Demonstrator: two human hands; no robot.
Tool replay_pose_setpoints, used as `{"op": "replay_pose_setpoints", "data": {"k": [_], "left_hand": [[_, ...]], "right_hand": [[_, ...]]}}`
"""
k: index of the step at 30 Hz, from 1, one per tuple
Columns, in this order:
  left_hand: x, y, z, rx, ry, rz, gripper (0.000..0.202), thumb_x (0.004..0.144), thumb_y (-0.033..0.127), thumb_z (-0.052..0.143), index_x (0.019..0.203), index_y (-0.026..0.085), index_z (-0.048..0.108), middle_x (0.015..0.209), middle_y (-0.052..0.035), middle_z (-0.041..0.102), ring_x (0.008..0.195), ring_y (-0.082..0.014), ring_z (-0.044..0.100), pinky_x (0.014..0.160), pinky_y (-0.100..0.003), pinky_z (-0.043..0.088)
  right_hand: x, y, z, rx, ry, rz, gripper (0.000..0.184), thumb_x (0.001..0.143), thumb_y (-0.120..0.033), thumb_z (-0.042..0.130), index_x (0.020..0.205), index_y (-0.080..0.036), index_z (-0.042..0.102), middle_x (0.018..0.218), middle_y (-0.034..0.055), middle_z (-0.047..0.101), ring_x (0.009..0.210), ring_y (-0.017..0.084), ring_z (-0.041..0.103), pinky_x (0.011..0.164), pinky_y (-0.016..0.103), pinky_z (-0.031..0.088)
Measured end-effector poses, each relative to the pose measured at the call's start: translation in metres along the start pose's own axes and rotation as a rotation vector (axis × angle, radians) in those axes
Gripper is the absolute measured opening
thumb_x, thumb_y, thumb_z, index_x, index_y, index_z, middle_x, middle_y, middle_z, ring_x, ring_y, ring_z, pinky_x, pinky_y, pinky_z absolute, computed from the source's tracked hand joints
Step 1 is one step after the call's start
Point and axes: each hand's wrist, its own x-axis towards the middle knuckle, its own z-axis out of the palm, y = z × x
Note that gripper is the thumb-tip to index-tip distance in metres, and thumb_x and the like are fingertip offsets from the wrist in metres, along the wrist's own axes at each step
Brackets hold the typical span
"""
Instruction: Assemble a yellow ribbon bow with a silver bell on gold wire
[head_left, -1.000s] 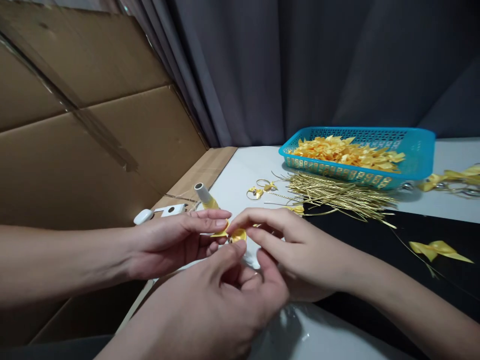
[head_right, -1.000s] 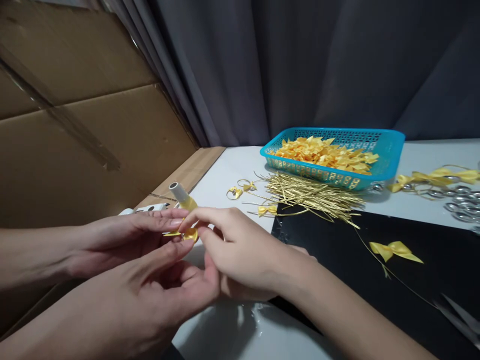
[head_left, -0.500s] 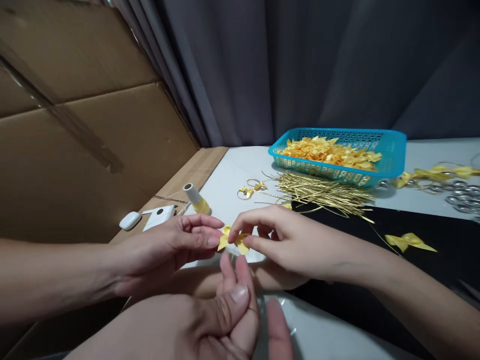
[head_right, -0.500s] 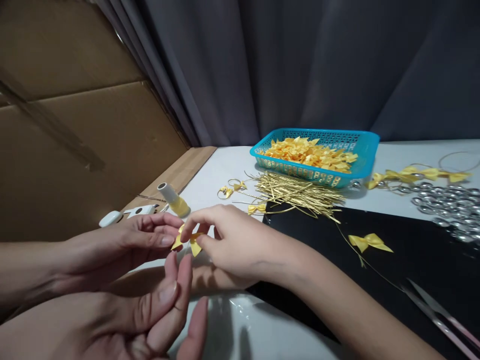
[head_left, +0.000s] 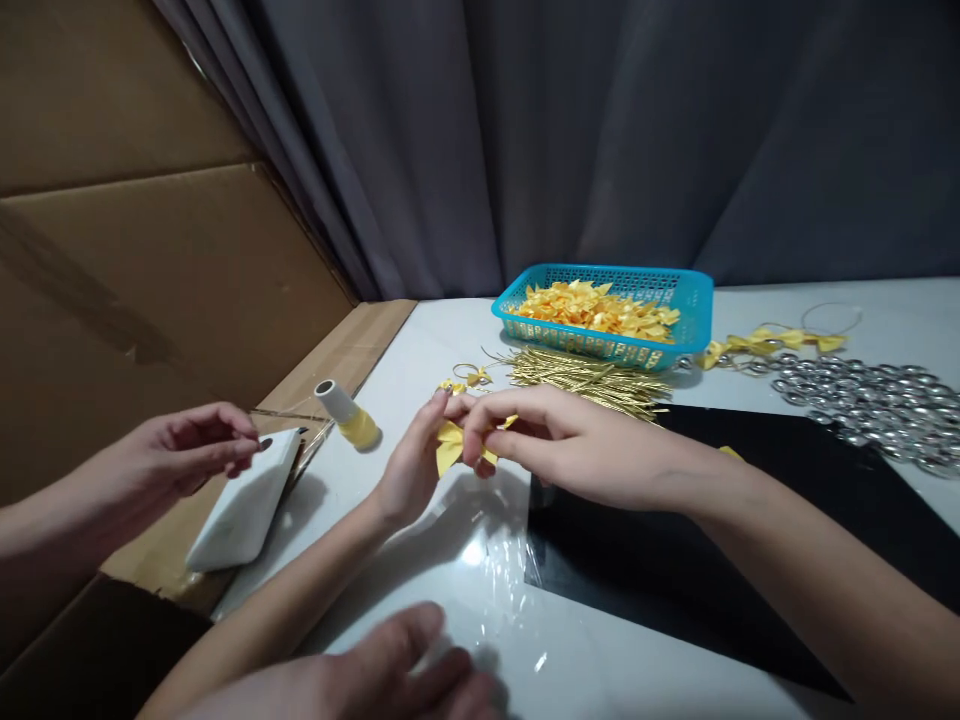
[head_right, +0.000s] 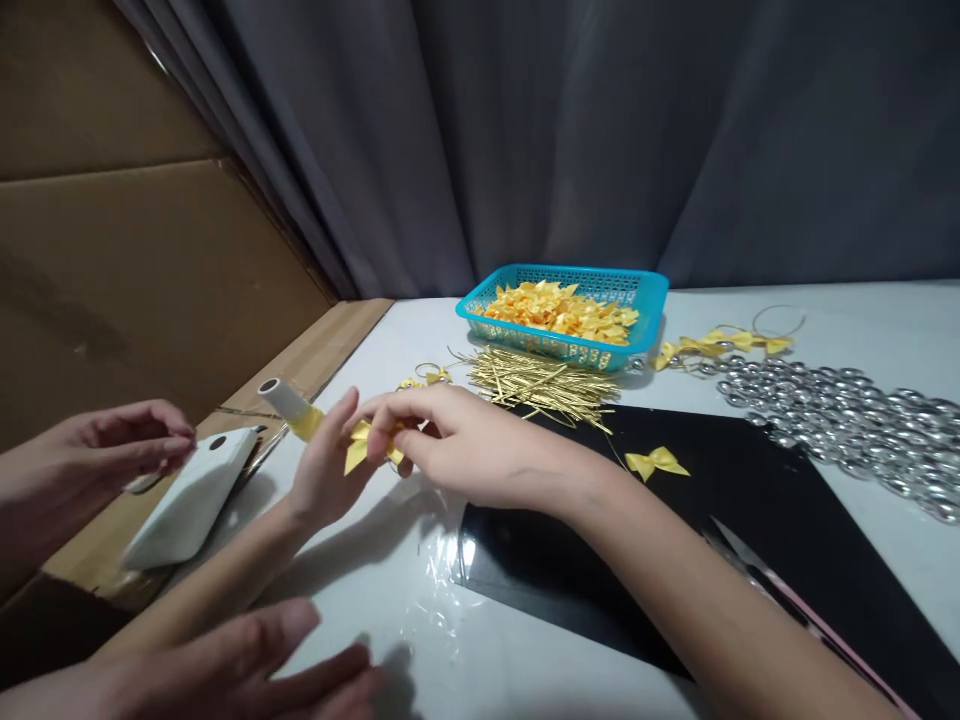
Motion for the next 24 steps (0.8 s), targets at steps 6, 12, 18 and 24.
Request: {"op": "replay_pose_setpoints", "data": {"k": [6,12,18,24], "left_hand": [[0.032,-0.032,0.026,-0.006,0.051,0.37,0.013,0.072,0.031,0.07,0.08,0.021,0.068,0.074,0.0025,0.062,0.062,-0.0094,0.053,0.059,-0.019,0.044],[0.033,-0.041,0.02,0.048,0.173,0.444,0.01,0.077,0.027,0.067,0.071,0.018,0.067,0.062,0.0035,0.059,0.057,-0.006,0.051,0.057,-0.015,0.042],[0.036,-0.045,0.022,0.144,0.262,0.609,0.01,0.077,0.027,0.067,0.074,0.018,0.066,0.065,0.0028,0.061,0.055,-0.006,0.051,0.053,-0.016,0.043],[0.042,-0.045,0.012,0.335,0.366,0.67,0.012,0.079,0.027,0.064,0.076,0.015,0.065,0.069,0.0005,0.062,0.056,-0.008,0.054,0.054,-0.019,0.046]], "right_hand": [[-0.006,0.01,-0.002,0.091,0.117,0.144,0.01,0.085,-0.015,0.046,0.092,-0.02,0.04,0.079,-0.0044,0.05,0.054,0.004,0.038,0.047,0.016,0.032],[-0.004,0.028,0.012,0.324,0.297,0.207,0.028,0.083,-0.021,0.054,0.106,-0.021,0.039,0.104,0.0009,0.048,0.054,0.003,0.042,0.046,0.017,0.037],[-0.006,0.032,0.023,0.491,0.032,0.315,0.022,0.083,-0.033,0.056,0.096,-0.016,0.049,0.069,-0.0035,0.05,0.041,0.002,0.032,0.039,0.017,0.033],[-0.014,0.017,0.007,0.037,0.208,0.344,0.024,0.09,-0.03,0.045,0.077,-0.015,0.059,0.05,-0.0063,0.027,0.043,0.004,0.025,0.04,0.019,0.018]]}}
